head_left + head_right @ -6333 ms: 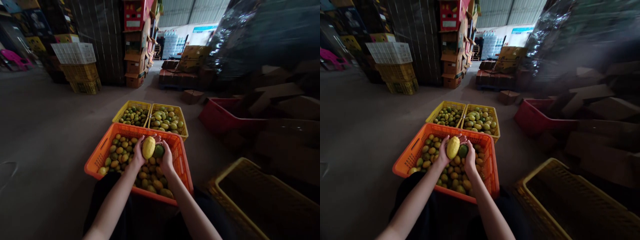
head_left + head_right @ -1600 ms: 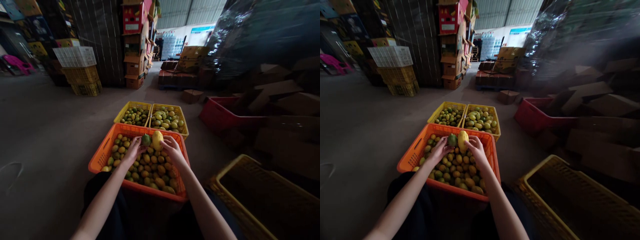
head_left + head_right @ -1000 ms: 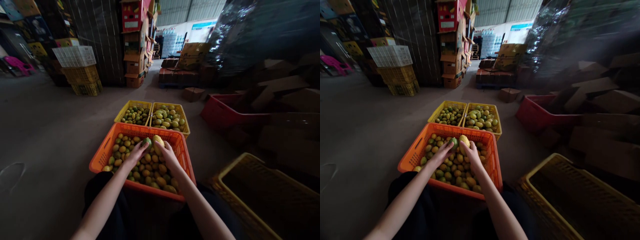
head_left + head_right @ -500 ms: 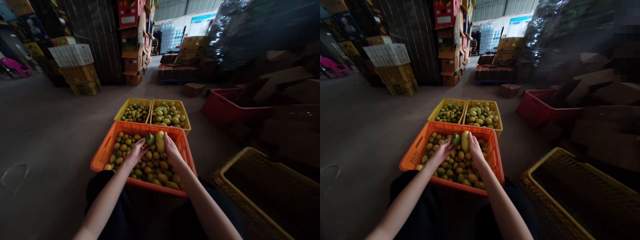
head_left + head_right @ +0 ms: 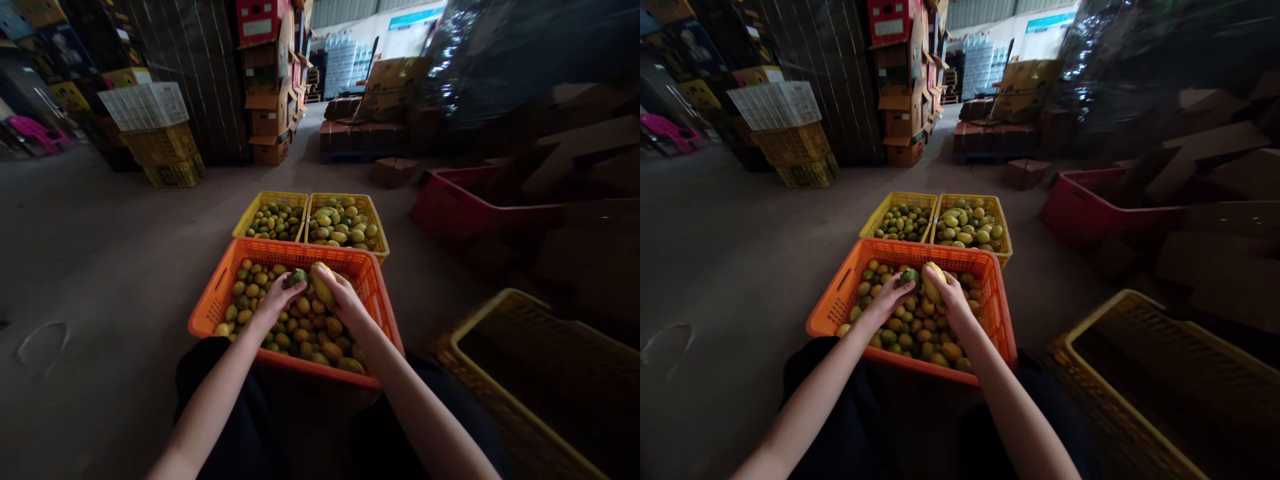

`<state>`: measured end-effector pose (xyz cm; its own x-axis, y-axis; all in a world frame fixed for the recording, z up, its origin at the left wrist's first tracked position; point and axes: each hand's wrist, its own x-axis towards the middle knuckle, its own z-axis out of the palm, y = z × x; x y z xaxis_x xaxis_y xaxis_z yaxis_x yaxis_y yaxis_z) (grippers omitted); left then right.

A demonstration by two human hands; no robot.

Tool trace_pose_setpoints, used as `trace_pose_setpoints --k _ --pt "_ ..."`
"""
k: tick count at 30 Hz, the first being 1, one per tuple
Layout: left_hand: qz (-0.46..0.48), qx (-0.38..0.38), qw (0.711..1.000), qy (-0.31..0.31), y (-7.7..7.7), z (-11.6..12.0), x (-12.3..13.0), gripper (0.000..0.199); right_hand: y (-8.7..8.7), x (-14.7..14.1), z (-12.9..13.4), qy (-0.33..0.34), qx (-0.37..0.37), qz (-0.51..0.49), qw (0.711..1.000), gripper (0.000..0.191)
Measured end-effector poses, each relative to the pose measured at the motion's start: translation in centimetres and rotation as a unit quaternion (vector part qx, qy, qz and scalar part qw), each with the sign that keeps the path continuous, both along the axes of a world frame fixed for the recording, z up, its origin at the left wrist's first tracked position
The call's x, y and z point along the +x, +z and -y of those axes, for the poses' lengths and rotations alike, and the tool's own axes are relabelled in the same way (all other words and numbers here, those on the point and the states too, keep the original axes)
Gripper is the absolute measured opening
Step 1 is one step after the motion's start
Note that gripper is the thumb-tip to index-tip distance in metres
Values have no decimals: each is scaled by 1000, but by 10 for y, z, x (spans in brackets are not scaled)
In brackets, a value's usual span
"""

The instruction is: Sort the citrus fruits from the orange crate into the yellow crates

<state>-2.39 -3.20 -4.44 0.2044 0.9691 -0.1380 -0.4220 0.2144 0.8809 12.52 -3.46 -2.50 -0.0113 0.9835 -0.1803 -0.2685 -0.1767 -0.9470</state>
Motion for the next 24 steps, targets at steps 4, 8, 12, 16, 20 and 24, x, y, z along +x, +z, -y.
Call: trace_pose_setpoints --k 4,8,12,16,20,24 --pt "-88 35 995 25 -8 -6 -8 48 7 -3 -1 9 -63 -52 997 37" --pt "-119 50 991 34 -10 -8 -13 49 11 -4 -3 -13 -151 -90 984 38" --pt "-90 36 995 29 -6 -5 -15 47 9 -7 -4 1 -169 -104 980 35" --pt "-23 -15 999 19 -3 -4 -17 44 10 -9 -4 17 -152 -115 982 28" --pt "26 -91 995 15 -2 -7 -17 56 15 -7 -3 34 -198 -149 968 21" --pt "44 -145 988 -9 -4 -10 -13 67 16 -4 -3 63 -247 -165 953 29"
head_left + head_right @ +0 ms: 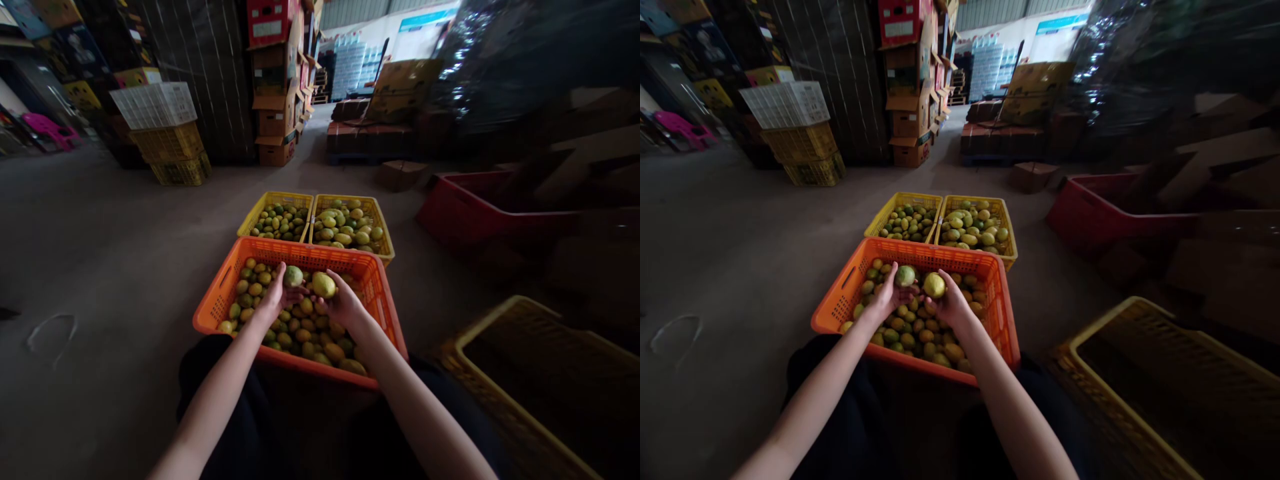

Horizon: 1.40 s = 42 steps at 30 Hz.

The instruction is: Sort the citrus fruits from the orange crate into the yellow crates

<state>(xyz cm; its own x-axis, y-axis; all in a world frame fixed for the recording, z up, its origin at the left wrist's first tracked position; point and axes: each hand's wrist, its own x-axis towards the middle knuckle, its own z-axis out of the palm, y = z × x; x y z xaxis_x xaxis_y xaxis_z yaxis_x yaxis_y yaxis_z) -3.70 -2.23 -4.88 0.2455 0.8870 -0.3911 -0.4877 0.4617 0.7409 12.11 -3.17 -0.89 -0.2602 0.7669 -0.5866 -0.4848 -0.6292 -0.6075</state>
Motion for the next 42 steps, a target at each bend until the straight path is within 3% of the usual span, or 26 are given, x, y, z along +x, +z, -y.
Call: trace_pose_setpoints --k 3,5,8,10,14,16,21,27,31,34,39,42 --pt "-14 -15 1000 4 -3 -2 5 69 -2 1 0 19 -5 -5 1000 31" --pt "-43 3 999 27 -5 -3 8 65 -4 2 1 26 32 12 999 26" --pt "-129 121 977 123 -3 -4 11 48 -8 4 3 17 138 73 988 30" --pt "-170 210 945 183 0 -3 9 50 -10 4 5 -13 244 174 954 48" --pt "-176 269 923 210 8 1 2 58 -13 3 8 -83 428 366 822 51" --pt "-170 272 923 212 11 4 -1 58 -14 1 9 -97 454 375 802 52" --pt "-125 262 937 192 11 6 -6 55 -18 -7 7 -91 441 333 829 53" --pt "15 159 977 140 14 7 -14 40 -9 -11 8 -20 348 151 925 50" --pt "97 106 982 119 18 7 -18 37 -8 -11 10 -14 266 45 963 45" --pt "117 122 978 124 20 7 -18 40 -9 -11 9 -16 229 -26 973 38" --pt "134 117 974 143 18 7 -18 41 -15 -9 6 9 232 -92 968 28" --pt "154 106 970 156 17 7 -18 38 -20 -9 3 -14 221 -137 965 26"
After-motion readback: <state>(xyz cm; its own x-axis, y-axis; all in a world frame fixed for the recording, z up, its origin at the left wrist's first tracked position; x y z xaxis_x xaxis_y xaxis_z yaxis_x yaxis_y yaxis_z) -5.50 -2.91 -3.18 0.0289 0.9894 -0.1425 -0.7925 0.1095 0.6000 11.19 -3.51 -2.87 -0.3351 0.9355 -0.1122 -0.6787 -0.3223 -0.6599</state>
